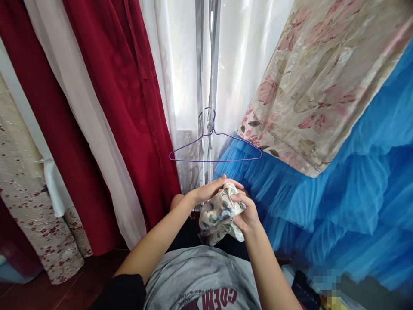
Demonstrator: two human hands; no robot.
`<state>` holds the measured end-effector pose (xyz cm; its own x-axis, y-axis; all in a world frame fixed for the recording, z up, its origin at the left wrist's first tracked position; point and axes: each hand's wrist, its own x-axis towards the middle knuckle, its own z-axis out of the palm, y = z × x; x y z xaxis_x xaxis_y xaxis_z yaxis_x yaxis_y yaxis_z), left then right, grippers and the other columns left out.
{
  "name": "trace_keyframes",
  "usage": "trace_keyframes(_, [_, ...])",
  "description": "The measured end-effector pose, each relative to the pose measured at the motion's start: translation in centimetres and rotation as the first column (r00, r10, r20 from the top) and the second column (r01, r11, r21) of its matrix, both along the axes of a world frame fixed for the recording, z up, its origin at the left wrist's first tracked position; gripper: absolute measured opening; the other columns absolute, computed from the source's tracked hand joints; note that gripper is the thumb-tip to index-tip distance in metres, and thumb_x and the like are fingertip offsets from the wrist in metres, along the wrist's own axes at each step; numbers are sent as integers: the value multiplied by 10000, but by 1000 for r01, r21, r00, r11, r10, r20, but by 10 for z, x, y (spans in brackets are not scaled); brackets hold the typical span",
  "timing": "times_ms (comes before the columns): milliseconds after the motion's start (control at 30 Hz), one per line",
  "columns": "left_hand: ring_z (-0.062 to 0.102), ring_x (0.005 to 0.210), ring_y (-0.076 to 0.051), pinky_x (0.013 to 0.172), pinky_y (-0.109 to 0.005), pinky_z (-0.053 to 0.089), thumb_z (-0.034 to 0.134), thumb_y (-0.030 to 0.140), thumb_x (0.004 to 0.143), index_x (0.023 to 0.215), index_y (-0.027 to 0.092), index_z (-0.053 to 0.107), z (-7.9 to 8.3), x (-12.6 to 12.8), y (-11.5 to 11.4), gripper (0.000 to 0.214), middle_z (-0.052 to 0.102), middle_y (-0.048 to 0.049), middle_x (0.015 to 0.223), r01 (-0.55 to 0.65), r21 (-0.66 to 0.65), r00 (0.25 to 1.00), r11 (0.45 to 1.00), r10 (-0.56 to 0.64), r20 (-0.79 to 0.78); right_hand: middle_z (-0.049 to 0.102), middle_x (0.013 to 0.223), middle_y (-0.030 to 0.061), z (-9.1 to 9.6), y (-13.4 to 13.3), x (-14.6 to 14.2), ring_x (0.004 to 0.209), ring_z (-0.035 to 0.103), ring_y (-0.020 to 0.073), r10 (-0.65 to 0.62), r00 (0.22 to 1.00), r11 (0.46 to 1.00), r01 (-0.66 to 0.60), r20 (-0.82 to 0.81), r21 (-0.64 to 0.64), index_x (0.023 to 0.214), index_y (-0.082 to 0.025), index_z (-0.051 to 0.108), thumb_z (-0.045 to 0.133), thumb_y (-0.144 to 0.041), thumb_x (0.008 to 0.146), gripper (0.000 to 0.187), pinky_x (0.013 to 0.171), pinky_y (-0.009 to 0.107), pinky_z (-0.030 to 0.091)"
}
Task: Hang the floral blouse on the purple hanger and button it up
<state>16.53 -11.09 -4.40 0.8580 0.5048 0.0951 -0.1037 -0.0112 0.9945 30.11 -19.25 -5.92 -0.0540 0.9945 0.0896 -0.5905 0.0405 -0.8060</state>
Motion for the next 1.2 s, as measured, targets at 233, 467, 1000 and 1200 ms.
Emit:
trace_keyframes(233, [596,739,-186,697,-290,460,685,688,827,847,173,760,-6,-29,6,520,686,-35,797,142,360,936,922,-7,-352,639,668,32,44,-44,62,509,547,160,-18,970,997,1,242,71,839,-195,710,797,-257,593,268,457,264,410])
trace_keyframes(467, [541,592,-145,718,-294,461,742,683,743,682,156,708,-17,-95,9,532,601,9,606,178,696,660,696,440,-609,517,658,-29,73,-52,98,547,426,102,-177,736,953,-38,653,301,801,-206,585,827,-274,726,262,496,222,316])
trace_keyframes(1000, [473,1315,-366,1031,-551,269,609,426,896,1004,258,766,64,-214,84,254,663,-89,1412,-2,1000,478,-4,879,4,737,836,103,35,141,62,757,653,248,-584,102,792,-145,805,593,929,-138,705,590,-341,904,235,694,316,447])
trace_keyframes(1200, [443,1359,-380,1100,-675,140,620,224,780,757,227,706,83,-200,74,89,677,-67,1391,73,984,527,-165,844,103,712,763,72,35,123,59,694,605,207,-587,22,799,-144,810,583,884,-145,714,554,-434,958,339,632,280,368])
